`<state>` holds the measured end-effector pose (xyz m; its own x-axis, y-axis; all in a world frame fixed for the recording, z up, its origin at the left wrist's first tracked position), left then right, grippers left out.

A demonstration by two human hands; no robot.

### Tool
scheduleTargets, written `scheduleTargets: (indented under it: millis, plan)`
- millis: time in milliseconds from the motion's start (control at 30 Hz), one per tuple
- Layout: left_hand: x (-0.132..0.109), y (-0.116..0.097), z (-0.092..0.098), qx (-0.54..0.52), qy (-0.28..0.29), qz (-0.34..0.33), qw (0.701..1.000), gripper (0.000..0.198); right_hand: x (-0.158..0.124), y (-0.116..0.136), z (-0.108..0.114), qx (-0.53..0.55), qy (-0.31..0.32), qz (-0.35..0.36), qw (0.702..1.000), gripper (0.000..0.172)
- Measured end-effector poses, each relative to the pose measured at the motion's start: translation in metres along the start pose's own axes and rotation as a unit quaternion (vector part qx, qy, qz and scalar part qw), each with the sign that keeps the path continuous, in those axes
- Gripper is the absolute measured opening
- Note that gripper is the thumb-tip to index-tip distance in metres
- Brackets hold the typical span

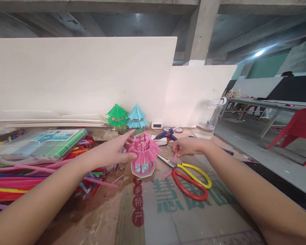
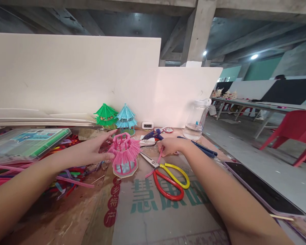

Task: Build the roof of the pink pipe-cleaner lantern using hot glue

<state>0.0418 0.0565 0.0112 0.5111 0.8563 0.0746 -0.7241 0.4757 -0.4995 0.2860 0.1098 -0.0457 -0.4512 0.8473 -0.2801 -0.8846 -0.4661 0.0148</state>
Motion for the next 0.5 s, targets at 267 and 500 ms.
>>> scheduleTargets:
  millis: [267,500]
  plan:
    - [-0.008,-0.01,0.001,0.083,-0.044,0.05,0.994,0.092,-0.003,0.004,0.006,0.016,-0.005,0.04,0.999,0.02]
    - [-0.013,-0.014,0.002,0.09,-0.031,0.063,0.993,0.091,-0.023,-0.003,0.043,-0.01,-0.125,0.008,0.992,0.017]
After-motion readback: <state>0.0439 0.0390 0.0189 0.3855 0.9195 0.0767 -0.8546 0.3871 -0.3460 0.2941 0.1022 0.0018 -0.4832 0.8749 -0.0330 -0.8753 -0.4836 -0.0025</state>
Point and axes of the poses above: each hand's wrist, its own x-axis towards the middle knuckle, its own z-axis out of the back of the hand, y = z × x, the point moved 7 cm from there along x, towards the middle knuckle, and after that the axes turned 10 degrees about -x, right-handed, at the moved point
